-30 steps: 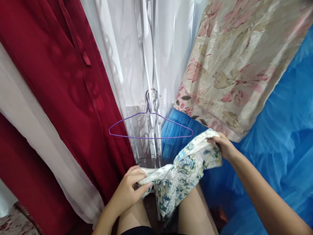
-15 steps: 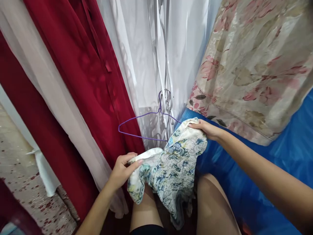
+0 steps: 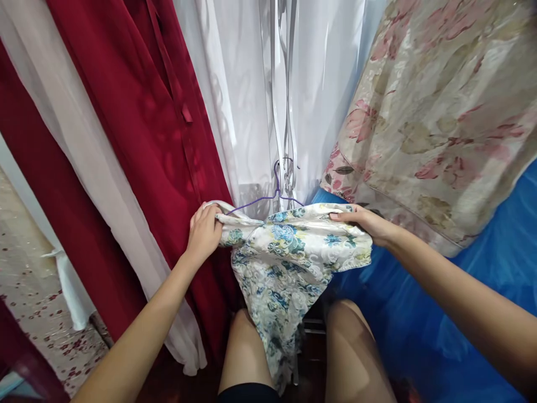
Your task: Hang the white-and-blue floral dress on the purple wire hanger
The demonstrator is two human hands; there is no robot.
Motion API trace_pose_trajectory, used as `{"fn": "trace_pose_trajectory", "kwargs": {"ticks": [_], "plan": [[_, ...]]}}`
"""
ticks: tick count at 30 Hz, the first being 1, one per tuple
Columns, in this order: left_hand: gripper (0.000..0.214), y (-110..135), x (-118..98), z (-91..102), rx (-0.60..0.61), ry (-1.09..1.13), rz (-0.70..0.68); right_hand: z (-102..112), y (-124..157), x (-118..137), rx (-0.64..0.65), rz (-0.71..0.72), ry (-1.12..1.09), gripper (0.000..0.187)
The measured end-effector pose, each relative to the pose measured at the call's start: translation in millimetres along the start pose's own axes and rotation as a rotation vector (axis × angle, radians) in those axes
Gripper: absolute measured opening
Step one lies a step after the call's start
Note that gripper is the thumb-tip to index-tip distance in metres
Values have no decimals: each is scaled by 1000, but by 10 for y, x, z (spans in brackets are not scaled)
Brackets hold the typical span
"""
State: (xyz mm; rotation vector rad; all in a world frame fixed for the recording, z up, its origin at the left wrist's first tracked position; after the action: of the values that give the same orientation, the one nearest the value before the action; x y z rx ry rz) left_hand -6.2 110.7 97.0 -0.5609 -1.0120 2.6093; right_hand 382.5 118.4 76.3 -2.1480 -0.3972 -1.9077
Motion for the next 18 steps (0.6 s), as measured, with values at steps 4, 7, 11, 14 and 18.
{"fn": "trace_pose_trajectory", "kwargs": {"ticks": [4, 7, 11, 14, 18], "plan": [[21, -92, 14, -158, 16, 383, 89, 7, 120, -178, -25, 42, -40, 40], [31, -55, 139, -112, -186, 423, 248, 151, 234, -366, -134, 146, -21, 39], [20, -23, 40, -8, -209, 461, 253, 405, 325, -441, -241, 230, 0, 32], [32, -16, -248, 39, -54, 482, 159, 472, 343, -240, -308, 261, -77, 28], [33, 27, -573, 95, 30, 427, 70, 363, 411, 167, -414, 327, -202, 22]]}}
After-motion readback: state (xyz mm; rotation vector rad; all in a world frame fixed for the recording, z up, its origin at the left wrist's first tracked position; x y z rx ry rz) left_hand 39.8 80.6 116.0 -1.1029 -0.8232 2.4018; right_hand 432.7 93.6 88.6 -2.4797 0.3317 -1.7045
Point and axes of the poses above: each hand's wrist, its own y-axis away from the middle knuckle, its own z-axis out of the back of the hand, x = y × z, the point moved 5 cm from there along -y, towards the middle knuckle, and after that the axes turned 1 degree about x, right-handed, at the moved point
